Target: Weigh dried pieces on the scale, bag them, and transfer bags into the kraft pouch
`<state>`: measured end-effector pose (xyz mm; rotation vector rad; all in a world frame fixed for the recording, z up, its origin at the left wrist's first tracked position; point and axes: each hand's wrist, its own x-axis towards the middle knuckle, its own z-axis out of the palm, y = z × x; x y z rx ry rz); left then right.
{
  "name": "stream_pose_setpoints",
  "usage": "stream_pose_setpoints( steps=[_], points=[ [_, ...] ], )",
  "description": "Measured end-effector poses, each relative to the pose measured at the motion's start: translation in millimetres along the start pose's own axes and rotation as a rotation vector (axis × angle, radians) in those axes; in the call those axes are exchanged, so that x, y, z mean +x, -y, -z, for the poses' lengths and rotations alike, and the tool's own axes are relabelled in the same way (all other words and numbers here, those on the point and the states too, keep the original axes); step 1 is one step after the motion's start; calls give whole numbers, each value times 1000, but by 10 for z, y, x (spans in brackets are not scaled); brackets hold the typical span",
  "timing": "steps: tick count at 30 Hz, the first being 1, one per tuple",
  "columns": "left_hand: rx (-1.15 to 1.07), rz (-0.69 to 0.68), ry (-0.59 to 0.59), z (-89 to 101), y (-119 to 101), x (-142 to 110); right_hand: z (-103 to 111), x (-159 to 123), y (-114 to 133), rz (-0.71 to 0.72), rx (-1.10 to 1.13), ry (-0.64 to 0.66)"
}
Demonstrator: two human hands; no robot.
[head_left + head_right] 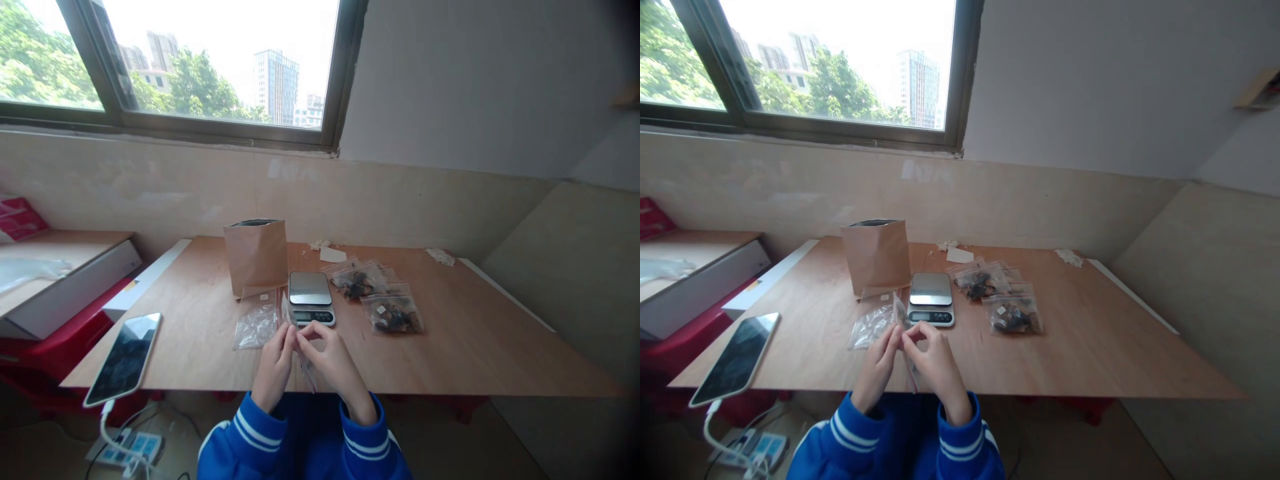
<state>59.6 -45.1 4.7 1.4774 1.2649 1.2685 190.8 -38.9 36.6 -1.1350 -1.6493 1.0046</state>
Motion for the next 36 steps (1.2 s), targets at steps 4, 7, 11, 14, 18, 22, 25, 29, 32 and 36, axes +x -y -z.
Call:
stream_pose_setpoints(
  steps=[4, 7, 11, 14, 18, 22, 25, 29, 32, 36],
  points=[
    [-1, -35, 25, -18, -17, 72, 32, 21, -3, -3, 6, -21],
    [-5, -45, 36, -58, -21, 101, 62, 3, -9, -12, 13, -45],
    [-20, -32, 71, -95, 2, 85, 85, -39, -8, -40, 27, -53],
    [-21, -14, 67, -91, 34, 54, 70, -51, -15, -61, 24, -40],
    [-24, -8, 60, -67, 60, 49, 37, -28, -40, -63, 7, -32],
    [-18, -18, 56, -65, 55, 95, 41, 17, -59, -52, 2, -24],
    [-12, -18, 45, -64, 51, 120, 47, 45, -65, -51, 12, -19],
    [-5, -1, 49, -37, 62, 110, 17, 63, -78, -52, 28, -7],
    [0, 5, 51, -23, 60, 88, -3, 59, -96, -50, 36, -2],
    [10, 1, 61, -40, 25, 74, 20, 36, -108, -45, 41, -17]
  ],
)
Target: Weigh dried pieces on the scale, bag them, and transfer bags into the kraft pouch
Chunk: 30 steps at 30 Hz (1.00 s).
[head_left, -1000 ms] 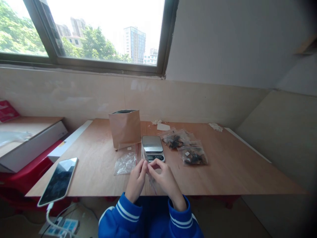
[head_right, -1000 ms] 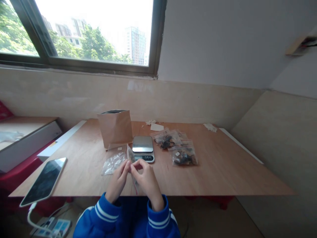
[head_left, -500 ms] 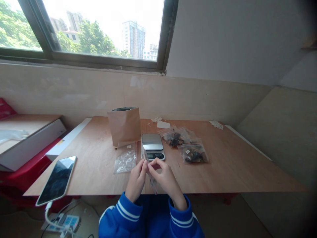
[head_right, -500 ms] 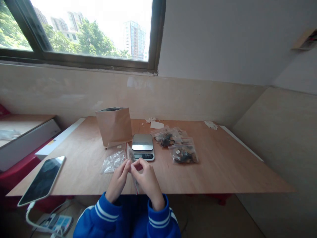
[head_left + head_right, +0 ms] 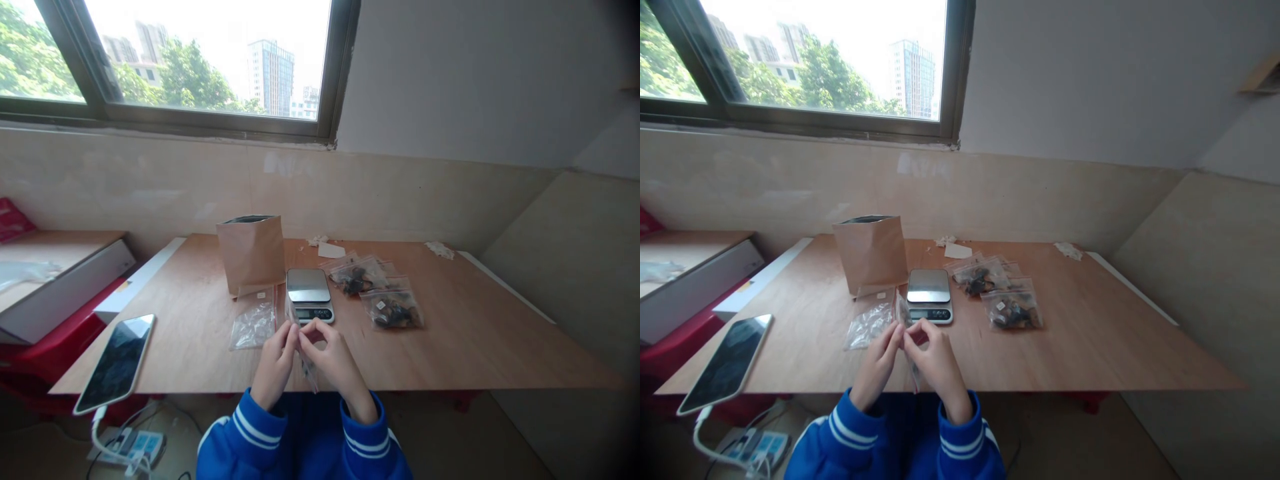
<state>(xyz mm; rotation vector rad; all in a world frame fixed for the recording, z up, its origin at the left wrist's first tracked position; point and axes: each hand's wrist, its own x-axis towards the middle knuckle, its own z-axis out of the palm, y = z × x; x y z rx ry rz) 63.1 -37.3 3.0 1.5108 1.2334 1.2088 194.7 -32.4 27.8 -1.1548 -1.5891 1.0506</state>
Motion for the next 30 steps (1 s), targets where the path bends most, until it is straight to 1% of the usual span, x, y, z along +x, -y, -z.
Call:
stream_pose_setpoints(
  steps=[5, 10, 15, 19, 23, 26, 30],
  points=[
    [5, -5, 0, -20, -31, 19, 26, -6, -4, 7, -2, -31],
    [28, -24, -27, -13, -2, 43, -25, 17, -42, 36, 5, -99],
    [23, -20, -83, -30, -7, 53, -89, 46, -58, 5, 102, -158],
    [-15, -19, -127, -25, -43, 46, -128, 59, -86, -13, 223, -133],
    [-17, 6, -112, 1, -54, 29, -152, 67, -161, -17, 302, -117],
    [-11, 27, -101, 16, -52, 15, -162, 70, -191, -3, 317, -94],
    [17, 27, -134, 34, -57, 8, -173, 63, -123, 7, 267, -84]
  ],
)
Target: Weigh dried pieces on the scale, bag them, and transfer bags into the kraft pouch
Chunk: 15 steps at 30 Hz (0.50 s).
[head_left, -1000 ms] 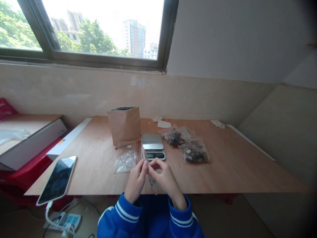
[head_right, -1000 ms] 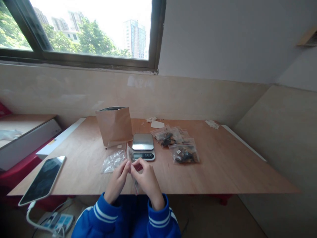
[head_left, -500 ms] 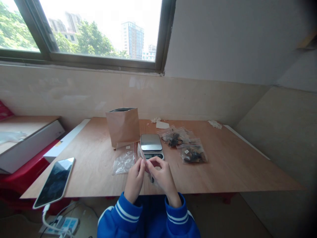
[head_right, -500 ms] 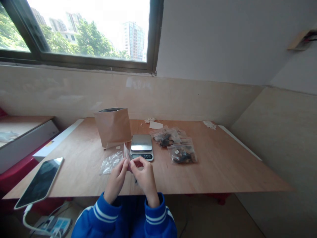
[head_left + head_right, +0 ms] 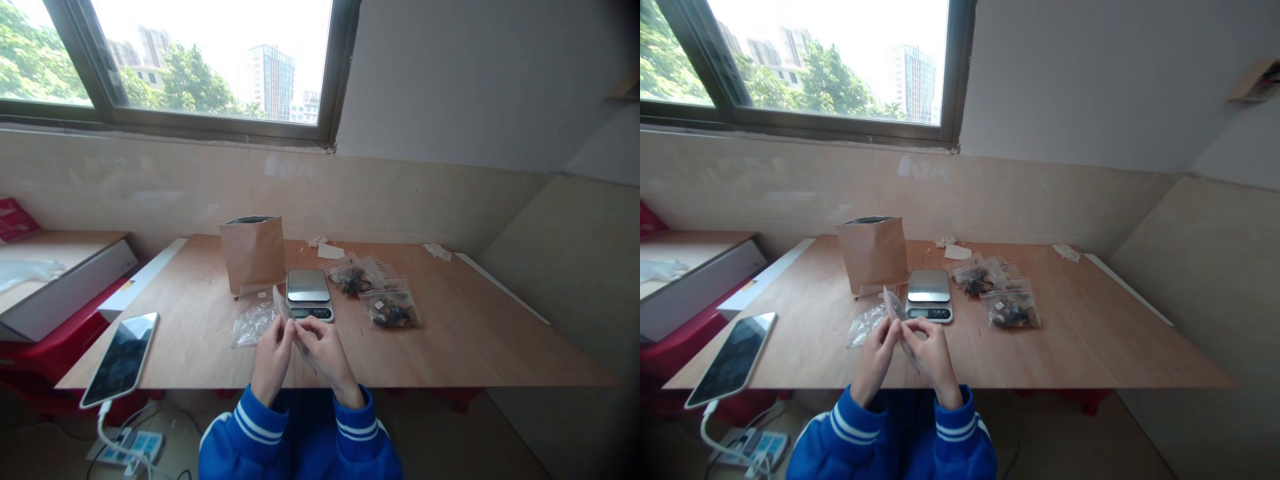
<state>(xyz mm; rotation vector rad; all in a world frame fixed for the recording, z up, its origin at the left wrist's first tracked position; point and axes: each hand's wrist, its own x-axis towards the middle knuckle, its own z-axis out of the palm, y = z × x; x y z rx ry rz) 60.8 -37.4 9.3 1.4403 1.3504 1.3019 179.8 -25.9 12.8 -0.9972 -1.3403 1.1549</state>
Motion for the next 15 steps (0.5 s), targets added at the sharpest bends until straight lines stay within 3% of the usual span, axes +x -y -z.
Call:
stream_pose_setpoints(
  steps=[9, 15],
  points=[
    [79, -28, -38, 22, -24, 2, -86, -54, 182, 91, -250, -94],
    [84, -42, -52, 36, -24, -24, -111, -98, 225, 130, -256, -102]
  ],
)
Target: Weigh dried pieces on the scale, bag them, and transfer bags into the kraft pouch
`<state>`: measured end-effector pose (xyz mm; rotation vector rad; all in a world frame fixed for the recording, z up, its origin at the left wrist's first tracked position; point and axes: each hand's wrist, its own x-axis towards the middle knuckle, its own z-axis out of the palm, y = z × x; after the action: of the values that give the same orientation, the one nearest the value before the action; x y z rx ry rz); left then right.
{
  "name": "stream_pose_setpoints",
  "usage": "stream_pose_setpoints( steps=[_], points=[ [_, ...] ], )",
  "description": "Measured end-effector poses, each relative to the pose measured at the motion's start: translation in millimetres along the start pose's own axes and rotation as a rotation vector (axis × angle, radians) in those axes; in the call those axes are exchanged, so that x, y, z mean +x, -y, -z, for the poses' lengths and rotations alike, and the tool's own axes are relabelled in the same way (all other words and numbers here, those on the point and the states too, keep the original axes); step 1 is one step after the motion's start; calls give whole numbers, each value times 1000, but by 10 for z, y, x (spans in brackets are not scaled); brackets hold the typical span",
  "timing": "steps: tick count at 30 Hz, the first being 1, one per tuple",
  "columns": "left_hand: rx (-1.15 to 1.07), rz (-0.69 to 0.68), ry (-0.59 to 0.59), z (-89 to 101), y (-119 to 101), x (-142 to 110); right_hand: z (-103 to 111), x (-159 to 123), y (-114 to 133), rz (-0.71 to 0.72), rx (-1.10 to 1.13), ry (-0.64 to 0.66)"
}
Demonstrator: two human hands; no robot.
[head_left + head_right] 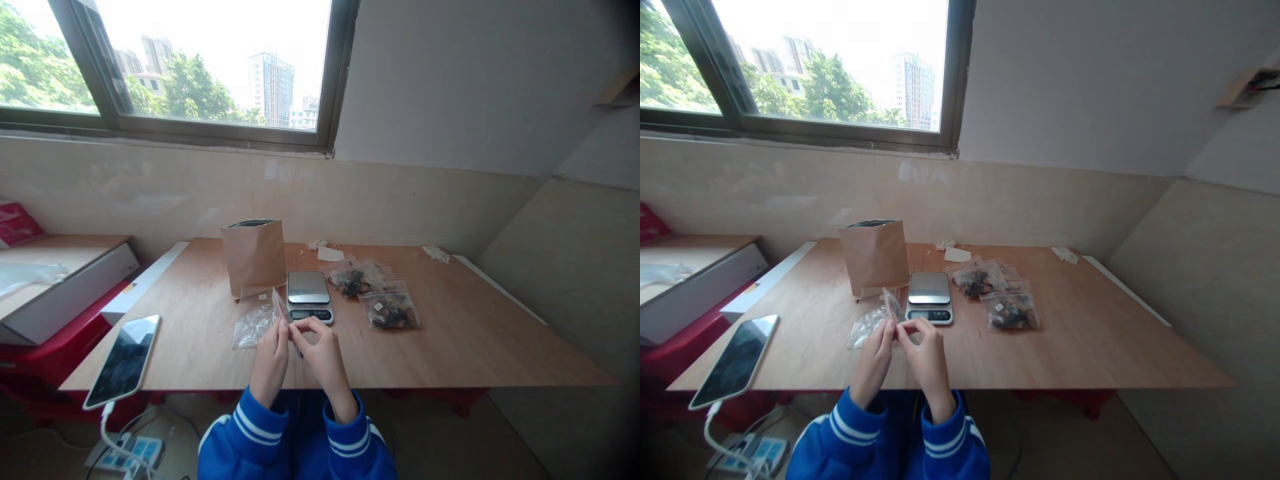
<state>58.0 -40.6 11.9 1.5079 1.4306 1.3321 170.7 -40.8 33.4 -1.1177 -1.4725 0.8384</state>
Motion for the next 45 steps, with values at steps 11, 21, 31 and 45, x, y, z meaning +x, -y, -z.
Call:
stream_pose_setpoints(
  steps=[11, 21, 31, 45],
  points=[
    [-34, -41, 10, -5, -30, 14, 6, 30, -80, -42, 67, -9],
    [-87, -5, 4, 11, -27, 12, 24, 16, 1, -9, 3, 20],
    [118, -88, -66, 141, -50, 55, 187, 116, -303, -49, -67, -480],
    [-886, 306, 141, -206, 422, 419, -95, 589, -65, -73, 262, -247]
  ],
)
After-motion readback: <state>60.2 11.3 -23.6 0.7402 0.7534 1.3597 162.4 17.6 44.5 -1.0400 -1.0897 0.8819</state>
